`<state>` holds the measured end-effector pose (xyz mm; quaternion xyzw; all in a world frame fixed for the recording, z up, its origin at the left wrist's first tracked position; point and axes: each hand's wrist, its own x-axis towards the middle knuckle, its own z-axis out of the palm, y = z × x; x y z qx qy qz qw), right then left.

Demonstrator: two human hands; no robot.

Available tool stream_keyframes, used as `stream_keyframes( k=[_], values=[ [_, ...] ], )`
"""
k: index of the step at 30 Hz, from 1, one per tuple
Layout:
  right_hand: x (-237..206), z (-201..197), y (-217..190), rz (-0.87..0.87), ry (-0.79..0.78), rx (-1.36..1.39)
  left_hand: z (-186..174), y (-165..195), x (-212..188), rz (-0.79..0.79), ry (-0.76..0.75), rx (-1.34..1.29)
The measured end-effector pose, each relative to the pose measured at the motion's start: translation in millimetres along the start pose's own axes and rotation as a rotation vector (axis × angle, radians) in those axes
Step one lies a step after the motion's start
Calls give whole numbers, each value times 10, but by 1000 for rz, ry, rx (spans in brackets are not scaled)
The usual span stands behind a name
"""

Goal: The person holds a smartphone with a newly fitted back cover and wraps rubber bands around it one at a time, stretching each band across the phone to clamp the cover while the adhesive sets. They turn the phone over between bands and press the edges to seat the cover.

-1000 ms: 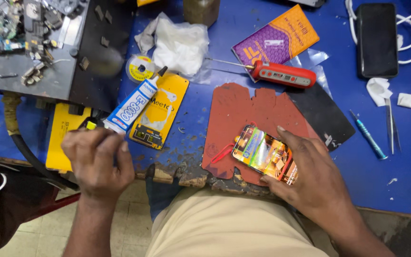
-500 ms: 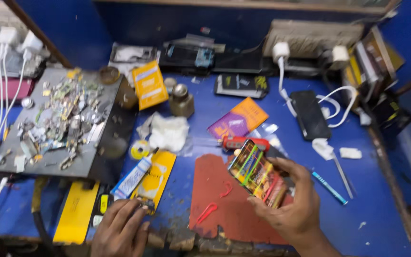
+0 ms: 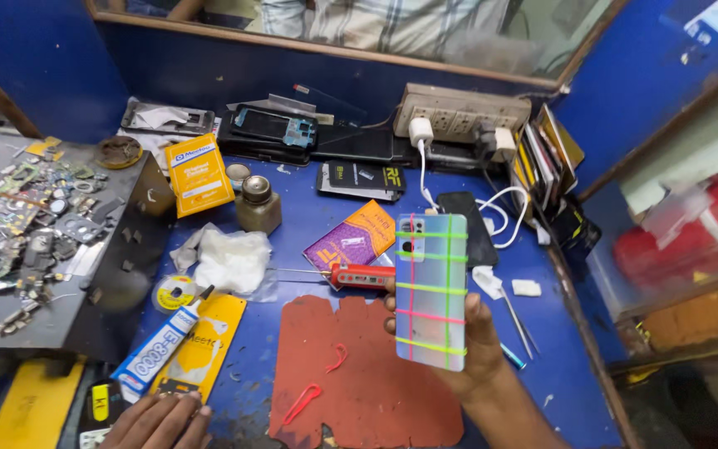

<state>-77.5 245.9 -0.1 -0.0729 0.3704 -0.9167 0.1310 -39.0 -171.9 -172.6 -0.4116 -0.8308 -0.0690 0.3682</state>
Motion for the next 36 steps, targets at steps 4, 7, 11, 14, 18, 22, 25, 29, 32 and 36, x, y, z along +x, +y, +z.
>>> stream_keyframes(
  k=[4, 7, 11, 14, 18, 22, 25, 29, 32, 36],
  values=[
    [15, 30, -29, -25, -9, -105, -106, 85, -123, 14, -15, 2],
    [32, 41, -12, -78, 76, -219, -303, 151, -43, -49, -44, -85],
    [96, 61, 10, -126, 157, -272, -470, 196, 200, -120, -17, -112],
    [137, 72, 4, -123, 182, -255, -576, 210, 404, -140, -7, -185],
    [245, 81, -32, -110, 174, -254, -749, 216, 853, -339, 114, -309],
    [449, 131, -35, -106, 93, -295, -892, 198, 1630, -541, 244, -482],
    [550, 187, 19, -124, 62, -448, -738, 171, 2352, -561, 308, -573],
    [440, 222, 138, -105, 53, -623, -644, 169, 2850, -433, 323, -646],
    [373, 194, 178, -104, 62, -684, -611, 174, 2922, -385, 253, -614],
    [304, 184, 210, -112, 85, -720, -539, 163, 2899, -379, 241, -574]
  ],
)
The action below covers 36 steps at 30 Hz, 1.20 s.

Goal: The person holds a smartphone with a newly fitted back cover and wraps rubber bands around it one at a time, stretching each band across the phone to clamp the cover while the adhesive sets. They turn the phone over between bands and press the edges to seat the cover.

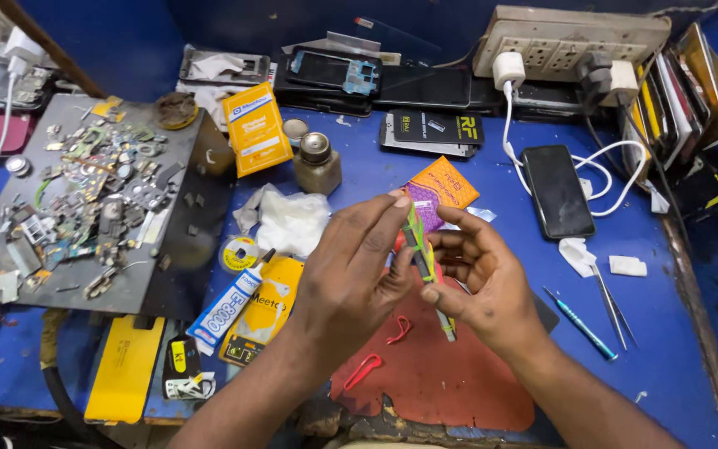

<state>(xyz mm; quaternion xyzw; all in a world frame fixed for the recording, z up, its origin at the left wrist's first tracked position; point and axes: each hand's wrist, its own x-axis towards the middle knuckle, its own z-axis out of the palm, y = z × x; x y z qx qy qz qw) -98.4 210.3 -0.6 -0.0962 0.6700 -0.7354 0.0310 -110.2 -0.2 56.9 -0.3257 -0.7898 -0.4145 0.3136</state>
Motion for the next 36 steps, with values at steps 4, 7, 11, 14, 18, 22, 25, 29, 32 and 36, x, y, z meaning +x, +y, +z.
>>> stream_keyframes(
  k=[4, 7, 11, 14, 18, 22, 25, 29, 32, 36],
  values=[
    [-12, 20, -6, 31, 5, 26, 68, -36, -37, -12, 9, 27],
    [-5, 16, -22, 96, 15, 38, 83, -54, -87, -31, -3, 28],
    [-19, -16, -42, 185, 11, 54, 107, -82, -179, -176, 49, -74],
    [-31, -27, -47, 234, 14, 77, 135, -117, -269, -408, 56, -312],
    [-25, 6, -54, 253, 26, 86, 263, -219, -374, -710, -28, -825],
    [-58, 155, -23, 176, 9, -10, 315, -281, -503, -849, -123, -1090],
    [-146, 306, 19, 112, -9, -162, 336, -294, -526, -812, -72, -1106],
    [-216, 270, -50, 99, -35, -251, 265, -297, -491, -1028, -51, -1276],
    [-246, -26, -254, -109, 92, -712, 239, -308, -460, -1110, -60, -1252],
    [-355, -721, -589, 21, 566, -776, 269, -301, -461, -1204, -107, -1151]
  ],
)
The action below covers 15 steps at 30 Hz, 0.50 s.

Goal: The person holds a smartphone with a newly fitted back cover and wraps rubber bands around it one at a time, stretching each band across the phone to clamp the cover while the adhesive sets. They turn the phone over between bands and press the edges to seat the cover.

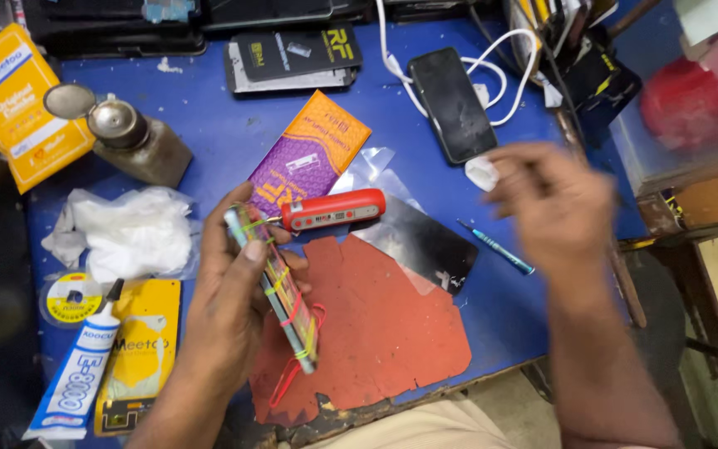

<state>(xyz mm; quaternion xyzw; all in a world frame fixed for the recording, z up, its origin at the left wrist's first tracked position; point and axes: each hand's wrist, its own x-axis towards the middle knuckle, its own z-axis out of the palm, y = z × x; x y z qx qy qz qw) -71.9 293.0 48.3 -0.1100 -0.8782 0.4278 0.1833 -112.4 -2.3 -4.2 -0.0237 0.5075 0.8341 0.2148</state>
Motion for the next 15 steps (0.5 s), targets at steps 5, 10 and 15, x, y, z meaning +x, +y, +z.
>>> stream_keyframes(
  k=[5, 10, 15],
  values=[
    [-102, -335, 283, -80, -103, -327, -11, 37, -32, -87, -10, -84],
    [-264, -201, 366, -119, -48, -350, -111, 239, -110, 43, 10, -79],
    [-271, -88, 292, -86, -11, -258, -178, 344, -187, 246, 44, -129]
  ],
)
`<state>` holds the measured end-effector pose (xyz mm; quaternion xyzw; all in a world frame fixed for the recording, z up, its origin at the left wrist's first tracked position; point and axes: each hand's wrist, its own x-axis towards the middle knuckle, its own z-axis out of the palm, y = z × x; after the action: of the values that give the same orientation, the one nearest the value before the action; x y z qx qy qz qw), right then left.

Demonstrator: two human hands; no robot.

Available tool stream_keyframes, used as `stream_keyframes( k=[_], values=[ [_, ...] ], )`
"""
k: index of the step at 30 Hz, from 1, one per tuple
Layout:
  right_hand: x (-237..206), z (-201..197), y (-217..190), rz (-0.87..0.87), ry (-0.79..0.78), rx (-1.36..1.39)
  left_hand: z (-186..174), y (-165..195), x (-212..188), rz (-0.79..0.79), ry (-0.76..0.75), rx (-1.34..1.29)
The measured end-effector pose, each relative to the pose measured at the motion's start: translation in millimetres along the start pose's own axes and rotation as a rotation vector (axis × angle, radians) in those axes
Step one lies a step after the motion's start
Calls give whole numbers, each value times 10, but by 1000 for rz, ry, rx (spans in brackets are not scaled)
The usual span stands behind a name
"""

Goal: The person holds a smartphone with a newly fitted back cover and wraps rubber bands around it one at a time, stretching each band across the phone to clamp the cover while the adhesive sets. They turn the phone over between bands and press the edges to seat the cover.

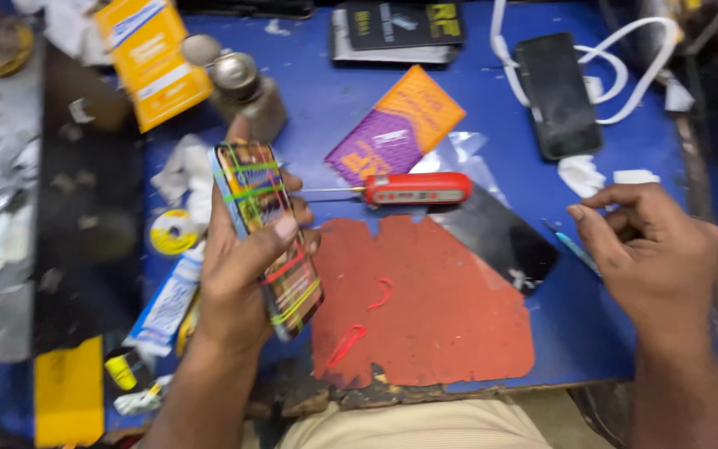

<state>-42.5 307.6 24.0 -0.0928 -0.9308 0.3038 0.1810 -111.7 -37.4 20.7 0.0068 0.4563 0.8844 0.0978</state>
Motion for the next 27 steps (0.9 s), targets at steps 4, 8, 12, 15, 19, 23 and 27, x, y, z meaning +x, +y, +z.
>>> stream_keyframes(
  k=[4, 8, 12, 15, 19, 23, 27],
  values=[
    [31, 142, -180, -119, -123, -25, -54, 3, 3, 102, 27, 40],
    [131, 199, -327, -314, -383, 37, -71, -45, 4, 50, 30, 27],
    [320, -109, -216, -103, -160, -18, -53, -52, -56, -1, 25, -62],
    [369, -409, 21, 104, -17, -25, -9, -67, -79, -31, 0, -65],
    [318, -506, 351, 191, -182, -288, 66, -125, -103, -82, -30, 46],
    [244, -425, 494, 221, -243, -329, 102, -206, -90, -118, -95, 87],
    [229, -244, 443, 181, -223, -329, 94, -249, -71, -125, -117, 100]
  ],
)
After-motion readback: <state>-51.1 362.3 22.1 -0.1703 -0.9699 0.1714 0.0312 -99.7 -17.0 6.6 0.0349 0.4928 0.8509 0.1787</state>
